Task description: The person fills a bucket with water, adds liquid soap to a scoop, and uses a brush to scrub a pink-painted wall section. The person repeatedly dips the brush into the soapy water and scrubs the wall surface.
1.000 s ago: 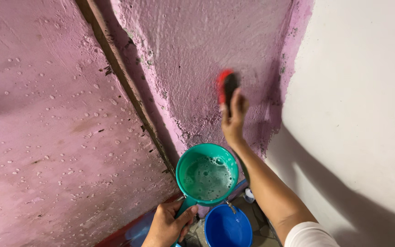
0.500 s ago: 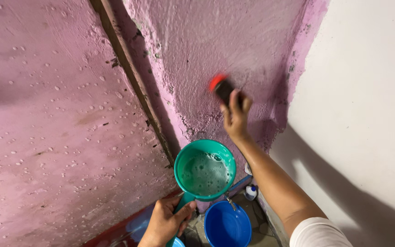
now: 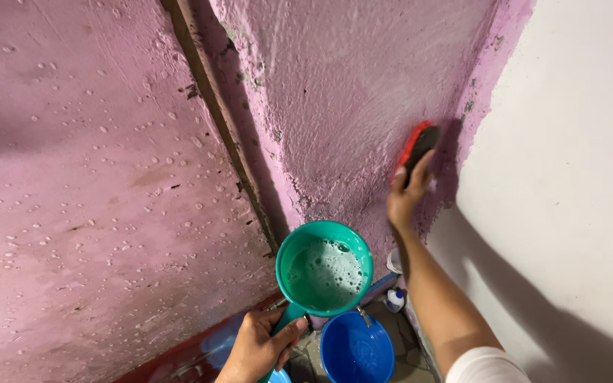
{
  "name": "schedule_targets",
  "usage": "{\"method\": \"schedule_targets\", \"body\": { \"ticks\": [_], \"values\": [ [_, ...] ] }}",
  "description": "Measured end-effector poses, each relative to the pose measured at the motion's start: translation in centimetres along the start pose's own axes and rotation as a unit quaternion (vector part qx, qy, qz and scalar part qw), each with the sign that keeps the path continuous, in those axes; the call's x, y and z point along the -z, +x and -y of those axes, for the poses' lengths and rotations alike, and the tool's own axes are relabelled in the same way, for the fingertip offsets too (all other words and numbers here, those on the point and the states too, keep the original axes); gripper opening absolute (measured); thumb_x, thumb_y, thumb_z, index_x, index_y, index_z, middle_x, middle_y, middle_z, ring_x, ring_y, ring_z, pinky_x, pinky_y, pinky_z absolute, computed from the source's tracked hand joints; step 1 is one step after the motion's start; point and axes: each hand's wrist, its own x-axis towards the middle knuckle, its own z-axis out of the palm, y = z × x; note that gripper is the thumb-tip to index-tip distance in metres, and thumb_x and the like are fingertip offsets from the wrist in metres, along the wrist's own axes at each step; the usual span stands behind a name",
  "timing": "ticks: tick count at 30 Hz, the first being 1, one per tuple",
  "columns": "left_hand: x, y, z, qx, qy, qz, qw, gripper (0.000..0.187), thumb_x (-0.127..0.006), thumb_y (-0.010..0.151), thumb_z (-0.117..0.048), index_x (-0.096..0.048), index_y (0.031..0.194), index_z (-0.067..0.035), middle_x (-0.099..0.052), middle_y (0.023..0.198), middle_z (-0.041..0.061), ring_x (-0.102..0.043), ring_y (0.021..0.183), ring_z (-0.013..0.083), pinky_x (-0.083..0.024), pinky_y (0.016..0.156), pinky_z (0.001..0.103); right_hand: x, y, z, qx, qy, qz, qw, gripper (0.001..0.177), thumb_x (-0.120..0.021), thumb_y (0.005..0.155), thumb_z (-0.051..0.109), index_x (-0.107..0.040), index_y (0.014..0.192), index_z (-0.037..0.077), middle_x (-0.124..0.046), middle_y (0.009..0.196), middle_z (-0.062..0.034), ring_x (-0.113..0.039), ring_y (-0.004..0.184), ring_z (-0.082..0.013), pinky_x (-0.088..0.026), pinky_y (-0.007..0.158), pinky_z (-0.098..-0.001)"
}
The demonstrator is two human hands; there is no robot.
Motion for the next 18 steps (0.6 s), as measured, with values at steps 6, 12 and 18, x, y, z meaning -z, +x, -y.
{"method": "schedule_targets", "body": {
  "ticks": [6, 12, 18],
  "values": [
    [0.2, 0.9, 0.5, -0.014, -0.003, -0.001, 1.000, 0.032, -0.075, 0.092, -0.019, -0.068, 0.072, 0.005, -0.059, 0.052, 0.004, -0.050, 0.038, 0.0105, -0.037, 0.038, 0.029, -1.0, -4.7, 0.6, 0.210, -0.010, 0.085, 0.974, 0.065, -0.062, 0.104, 0.020, -0.034, 0.163, 0.027, -0.046, 0.136, -0.0198, -0.050, 0.125, -0.0356, -0.046, 0.108, -0.0423],
    [0.3, 1.0, 0.9, -0.028, -0.004, 0.000, 1.000, 0.031, -0.074, 0.092, -0.019, -0.068, 0.072, 0.005, -0.059, 0.052, 0.005, -0.050, 0.038, 0.0105, -0.037, 0.037, 0.029, -0.7, -2.5, 1.9, -0.138, 0.125, -0.024, 0.982, 0.067, -0.053, 0.103, 0.021, -0.024, 0.163, 0.009, -0.047, 0.128, -0.0152, -0.056, 0.105, -0.0278, -0.050, 0.092, -0.0362],
    [-0.3, 1.6, 1.1, -0.012, -0.015, -0.008, 1.000, 0.030, -0.076, 0.091, -0.019, -0.071, 0.075, 0.006, -0.061, 0.055, 0.005, -0.051, 0.039, 0.0107, -0.037, 0.038, 0.029, -1.3, -4.5, 3.6, 0.211, 0.011, 0.034, 0.977, 0.069, -0.056, 0.103, 0.017, -0.026, 0.165, 0.015, -0.049, 0.132, -0.0219, -0.050, 0.116, -0.0353, -0.044, 0.103, -0.0438]
  ]
}}
